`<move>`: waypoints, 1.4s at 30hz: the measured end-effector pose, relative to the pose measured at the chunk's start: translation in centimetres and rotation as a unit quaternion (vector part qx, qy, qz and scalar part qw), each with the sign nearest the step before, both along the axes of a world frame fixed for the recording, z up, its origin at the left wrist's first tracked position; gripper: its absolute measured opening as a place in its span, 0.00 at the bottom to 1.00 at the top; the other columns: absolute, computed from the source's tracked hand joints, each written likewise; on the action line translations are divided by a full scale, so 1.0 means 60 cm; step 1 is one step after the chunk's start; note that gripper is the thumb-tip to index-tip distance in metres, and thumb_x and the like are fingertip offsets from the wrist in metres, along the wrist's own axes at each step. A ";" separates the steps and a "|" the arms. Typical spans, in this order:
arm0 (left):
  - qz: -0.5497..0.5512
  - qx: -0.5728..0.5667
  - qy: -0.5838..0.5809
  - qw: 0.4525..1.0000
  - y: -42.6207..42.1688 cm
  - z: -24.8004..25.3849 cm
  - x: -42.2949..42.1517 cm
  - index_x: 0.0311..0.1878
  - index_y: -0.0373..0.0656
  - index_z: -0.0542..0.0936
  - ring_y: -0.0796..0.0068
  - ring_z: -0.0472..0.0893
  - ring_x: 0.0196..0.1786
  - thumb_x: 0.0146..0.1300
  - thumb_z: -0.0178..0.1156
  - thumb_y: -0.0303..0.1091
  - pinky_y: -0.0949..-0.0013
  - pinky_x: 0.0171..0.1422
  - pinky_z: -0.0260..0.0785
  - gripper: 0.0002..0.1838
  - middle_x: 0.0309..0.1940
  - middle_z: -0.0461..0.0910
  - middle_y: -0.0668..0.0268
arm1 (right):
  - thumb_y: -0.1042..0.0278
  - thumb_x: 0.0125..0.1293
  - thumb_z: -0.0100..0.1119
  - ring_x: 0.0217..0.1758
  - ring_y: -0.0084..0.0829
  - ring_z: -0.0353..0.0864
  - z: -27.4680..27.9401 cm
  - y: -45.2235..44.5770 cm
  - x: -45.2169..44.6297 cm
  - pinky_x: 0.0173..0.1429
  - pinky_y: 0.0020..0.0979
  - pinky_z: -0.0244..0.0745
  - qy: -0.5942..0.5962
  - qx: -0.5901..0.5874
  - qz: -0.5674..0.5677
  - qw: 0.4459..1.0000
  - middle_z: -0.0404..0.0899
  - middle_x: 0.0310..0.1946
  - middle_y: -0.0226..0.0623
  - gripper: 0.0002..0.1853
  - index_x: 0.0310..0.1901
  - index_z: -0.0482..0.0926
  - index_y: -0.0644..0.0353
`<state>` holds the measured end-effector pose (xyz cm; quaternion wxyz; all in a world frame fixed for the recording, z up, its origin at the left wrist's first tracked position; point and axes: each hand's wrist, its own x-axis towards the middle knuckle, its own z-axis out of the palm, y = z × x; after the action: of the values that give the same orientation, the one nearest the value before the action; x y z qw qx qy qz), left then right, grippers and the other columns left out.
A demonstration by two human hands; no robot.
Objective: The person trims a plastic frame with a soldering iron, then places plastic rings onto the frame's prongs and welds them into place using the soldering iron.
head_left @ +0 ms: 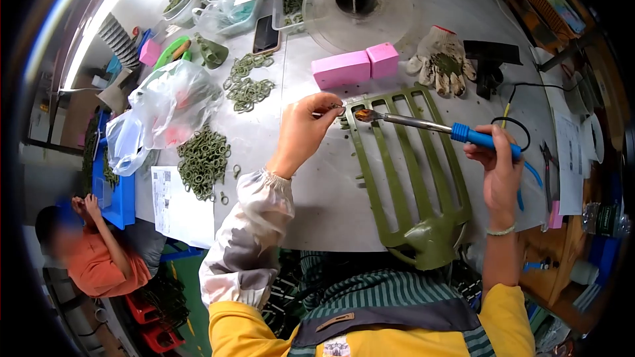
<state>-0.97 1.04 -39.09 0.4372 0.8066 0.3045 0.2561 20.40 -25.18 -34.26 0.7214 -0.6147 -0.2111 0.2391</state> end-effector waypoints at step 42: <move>-0.100 0.225 0.265 0.932 -0.029 0.023 -0.181 0.53 0.45 0.81 0.54 0.77 0.53 0.63 0.66 0.30 0.58 0.60 0.71 0.14 0.49 0.79 0.58 | 0.51 0.73 0.61 0.25 0.24 0.84 0.032 -0.015 0.012 0.32 0.22 0.80 0.024 -0.031 -0.098 0.994 0.84 0.26 0.36 0.20 0.38 0.83 0.64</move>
<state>-11.80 -0.71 -37.72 0.1708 0.9486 0.2616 0.0499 21.15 -26.07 -32.33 0.7265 -0.6489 -0.1247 0.1885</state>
